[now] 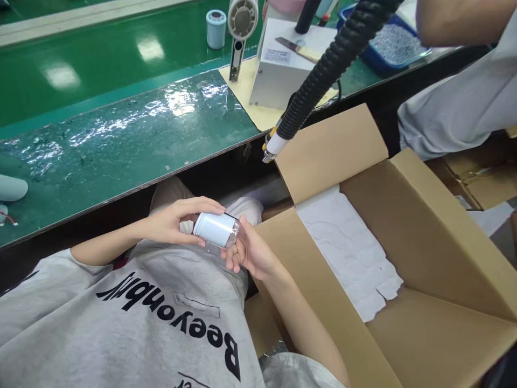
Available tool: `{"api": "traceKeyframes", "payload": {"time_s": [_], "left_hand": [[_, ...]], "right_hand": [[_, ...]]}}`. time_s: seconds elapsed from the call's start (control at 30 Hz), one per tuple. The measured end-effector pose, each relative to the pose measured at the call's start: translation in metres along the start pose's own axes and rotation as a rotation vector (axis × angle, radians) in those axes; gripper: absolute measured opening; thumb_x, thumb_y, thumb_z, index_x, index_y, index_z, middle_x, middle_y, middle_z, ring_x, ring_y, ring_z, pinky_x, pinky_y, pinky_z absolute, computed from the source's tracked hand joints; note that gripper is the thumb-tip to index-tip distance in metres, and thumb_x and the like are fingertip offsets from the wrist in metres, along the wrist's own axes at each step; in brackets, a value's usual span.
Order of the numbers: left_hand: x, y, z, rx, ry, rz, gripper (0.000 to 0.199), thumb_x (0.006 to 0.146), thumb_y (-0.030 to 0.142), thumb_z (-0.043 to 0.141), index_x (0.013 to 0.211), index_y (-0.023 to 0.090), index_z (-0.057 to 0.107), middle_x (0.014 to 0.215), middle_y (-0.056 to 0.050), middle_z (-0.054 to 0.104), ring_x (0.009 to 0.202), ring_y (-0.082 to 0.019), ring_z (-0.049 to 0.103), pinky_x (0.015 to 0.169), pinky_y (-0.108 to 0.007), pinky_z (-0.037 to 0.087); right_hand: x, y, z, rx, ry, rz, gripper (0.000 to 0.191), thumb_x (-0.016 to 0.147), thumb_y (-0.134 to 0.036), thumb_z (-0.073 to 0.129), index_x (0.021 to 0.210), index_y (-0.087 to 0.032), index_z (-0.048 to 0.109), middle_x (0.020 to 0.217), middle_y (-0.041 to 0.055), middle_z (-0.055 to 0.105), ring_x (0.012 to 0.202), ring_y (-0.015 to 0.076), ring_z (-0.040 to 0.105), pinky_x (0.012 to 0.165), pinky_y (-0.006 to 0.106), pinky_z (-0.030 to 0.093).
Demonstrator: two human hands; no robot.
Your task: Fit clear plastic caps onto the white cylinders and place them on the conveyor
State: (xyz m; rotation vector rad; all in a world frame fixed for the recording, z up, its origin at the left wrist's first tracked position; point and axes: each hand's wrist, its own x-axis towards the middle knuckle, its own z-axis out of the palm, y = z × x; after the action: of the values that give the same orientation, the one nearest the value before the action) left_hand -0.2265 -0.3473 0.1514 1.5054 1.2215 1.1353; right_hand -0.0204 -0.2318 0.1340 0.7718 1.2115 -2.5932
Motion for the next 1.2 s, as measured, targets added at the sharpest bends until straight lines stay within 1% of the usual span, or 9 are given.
{"api": "traceKeyframes", "payload": {"time_s": [0.1, 0.17, 0.23, 0.33, 0.4, 0.57, 0.77, 0.97, 1.2], "left_hand": [[-0.001, 0.005, 0.002, -0.093, 0.039, -0.101, 0.062, 0.082, 0.032, 0.082, 0.139, 0.023, 0.061, 0.138, -0.013, 0.064, 0.118, -0.024, 0.066, 0.088, -0.030, 0.058], [-0.002, 0.008, 0.003, -0.172, 0.057, -0.180, 0.062, 0.082, 0.031, 0.080, 0.140, 0.022, 0.059, 0.138, -0.013, 0.064, 0.108, -0.020, 0.068, 0.081, -0.026, 0.058], [-0.003, 0.009, 0.003, -0.213, 0.055, -0.254, 0.062, 0.083, 0.032, 0.079, 0.140, 0.022, 0.058, 0.134, -0.013, 0.065, 0.096, -0.017, 0.070, 0.074, -0.024, 0.058], [-0.004, 0.010, 0.002, -0.233, 0.009, -0.337, 0.066, 0.087, 0.038, 0.075, 0.146, 0.021, 0.052, 0.116, -0.009, 0.072, 0.079, -0.014, 0.069, 0.066, -0.024, 0.056], [-0.004, 0.009, 0.001, -0.234, -0.020, -0.334, 0.070, 0.086, 0.039, 0.077, 0.149, 0.022, 0.050, 0.116, -0.010, 0.072, 0.083, -0.016, 0.072, 0.071, -0.028, 0.058], [-0.007, 0.003, -0.002, -0.235, -0.066, -0.207, 0.077, 0.081, 0.031, 0.083, 0.151, 0.029, 0.051, 0.154, -0.013, 0.054, 0.130, -0.028, 0.063, 0.103, -0.038, 0.055], [-0.009, -0.006, 0.004, -0.399, -0.114, -0.294, 0.086, 0.083, 0.033, 0.082, 0.158, 0.029, 0.041, 0.148, -0.013, 0.061, 0.113, -0.024, 0.072, 0.091, -0.034, 0.059], [-0.010, -0.015, 0.009, -0.440, -0.124, -0.237, 0.083, 0.084, 0.023, 0.081, 0.157, 0.032, 0.042, 0.156, -0.012, 0.054, 0.124, -0.024, 0.067, 0.098, -0.034, 0.057], [-0.013, -0.012, 0.011, -0.272, -0.035, -0.047, 0.081, 0.084, 0.018, 0.078, 0.156, 0.032, 0.044, 0.159, -0.014, 0.049, 0.140, -0.029, 0.056, 0.107, -0.038, 0.054]], "right_hand": [[-0.001, 0.006, -0.004, -0.181, 0.098, -0.221, 0.076, 0.086, -0.089, 0.044, 0.107, -0.019, 0.062, 0.074, 0.0054, 0.070, 0.049, 0.0158, 0.065, 0.041, 0.024, 0.053], [-0.002, 0.009, -0.008, -0.410, 0.229, -0.558, 0.070, 0.087, -0.082, 0.056, 0.126, -0.024, 0.058, 0.111, 0.0117, 0.073, 0.079, 0.0219, 0.075, 0.064, 0.033, 0.065], [-0.003, 0.010, -0.012, -0.718, 0.303, -0.903, 0.069, 0.086, -0.062, 0.075, 0.144, -0.034, 0.050, 0.150, 0.0114, 0.056, 0.120, 0.0291, 0.069, 0.094, 0.044, 0.064], [-0.005, 0.007, -0.015, -1.092, 0.263, -1.160, 0.066, 0.091, -0.024, 0.078, 0.148, -0.043, 0.050, 0.158, 0.0040, 0.050, 0.139, 0.0293, 0.056, 0.111, 0.050, 0.055], [-0.006, 0.006, -0.015, -1.084, 0.246, -1.117, 0.062, 0.093, -0.020, 0.075, 0.147, -0.041, 0.054, 0.150, 0.0046, 0.059, 0.134, 0.0280, 0.061, 0.108, 0.047, 0.058], [-0.010, 0.011, -0.012, -0.657, 0.230, -0.814, 0.053, 0.092, -0.051, 0.074, 0.141, -0.034, 0.063, 0.127, 0.0061, 0.075, 0.109, 0.0258, 0.076, 0.086, 0.037, 0.068], [-0.018, 0.011, -0.011, -0.755, 0.320, -0.829, 0.049, 0.086, -0.041, 0.083, 0.133, -0.043, 0.069, 0.139, 0.0010, 0.069, 0.123, 0.0283, 0.070, 0.100, 0.043, 0.063], [-0.021, 0.013, -0.007, -0.870, 0.359, -0.873, 0.050, 0.086, -0.036, 0.083, 0.134, -0.043, 0.068, 0.141, 0.0002, 0.067, 0.119, 0.0274, 0.072, 0.103, 0.042, 0.062], [-0.017, 0.018, 0.000, -0.429, 0.297, -0.672, 0.080, 0.074, -0.047, 0.091, 0.146, -0.040, 0.058, 0.149, 0.0034, 0.061, 0.132, 0.0286, 0.063, 0.101, 0.041, 0.063]]}}
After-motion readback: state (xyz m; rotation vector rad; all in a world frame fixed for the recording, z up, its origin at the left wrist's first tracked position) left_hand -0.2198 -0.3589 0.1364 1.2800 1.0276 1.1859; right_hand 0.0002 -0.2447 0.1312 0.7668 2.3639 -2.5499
